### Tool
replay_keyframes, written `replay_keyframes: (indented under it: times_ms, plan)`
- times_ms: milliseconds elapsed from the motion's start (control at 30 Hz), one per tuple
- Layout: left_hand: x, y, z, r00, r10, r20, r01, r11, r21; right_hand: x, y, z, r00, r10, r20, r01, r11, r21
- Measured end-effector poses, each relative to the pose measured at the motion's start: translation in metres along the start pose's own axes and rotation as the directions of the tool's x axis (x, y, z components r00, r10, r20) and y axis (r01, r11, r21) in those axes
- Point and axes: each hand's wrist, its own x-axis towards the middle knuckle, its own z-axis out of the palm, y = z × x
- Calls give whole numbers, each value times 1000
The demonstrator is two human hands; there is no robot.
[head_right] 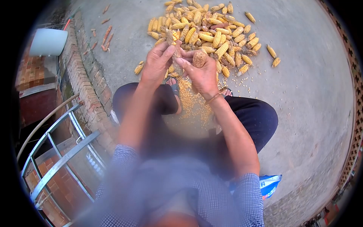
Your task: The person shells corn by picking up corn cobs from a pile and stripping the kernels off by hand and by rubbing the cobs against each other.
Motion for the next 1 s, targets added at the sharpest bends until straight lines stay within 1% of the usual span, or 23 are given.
replay_keyframes:
  times_ms: [100,200,300,400,433,533,633,667,700,733,767,800,900,933,1000]
  plan:
    - [0,-1,-3,999,6,34,-8,999,46,0,2,-2,1000,10,28,-9,998,-58]
    - [0,-3,-7,998,-48,40,50,997,-50,1,1,-8,996,35,85,-35,999,1]
    - [-1,-2,-7,994,-58,97,65,995,-74,7,2,-14,989,107,97,-105,994,-24]
    - [1,-2,0,998,-52,23,55,991,-118,7,-7,-14,994,85,63,-84,996,-14]
    - [1,-3,1,999,-53,-1,52,989,-141,7,-6,-14,998,58,7,-58,998,-38]
    - [-4,2,7,994,-104,34,102,994,43,15,-3,-11,987,-35,-154,18,993,-116]
    - [-8,-9,19,993,-89,-80,109,948,299,19,-3,-11,971,-160,-177,160,987,-14]
    - [-8,-10,24,996,3,-88,46,838,544,20,-2,-9,963,-193,-190,193,981,-16]
    - [-7,-17,26,986,166,-28,-104,731,675,18,-5,-8,955,-212,-205,205,977,-59]
    - [-6,-26,27,948,313,56,-239,583,777,18,-4,-6,957,-189,-221,188,982,-25]
    - [-6,-33,29,884,440,158,-352,404,845,19,-1,-4,958,-166,-236,173,985,8]
    - [-12,-28,38,949,297,108,-249,495,833,20,5,1,935,-219,-279,228,974,1]
    - [-19,-37,49,998,43,45,-62,585,809,18,9,1,909,-134,-396,130,991,-37]
    - [-22,-31,56,993,106,50,-101,550,829,18,6,2,879,-141,-456,136,990,-42]
    - [-22,-38,55,980,180,82,-168,534,829,20,1,-2,877,-140,-460,117,990,-79]
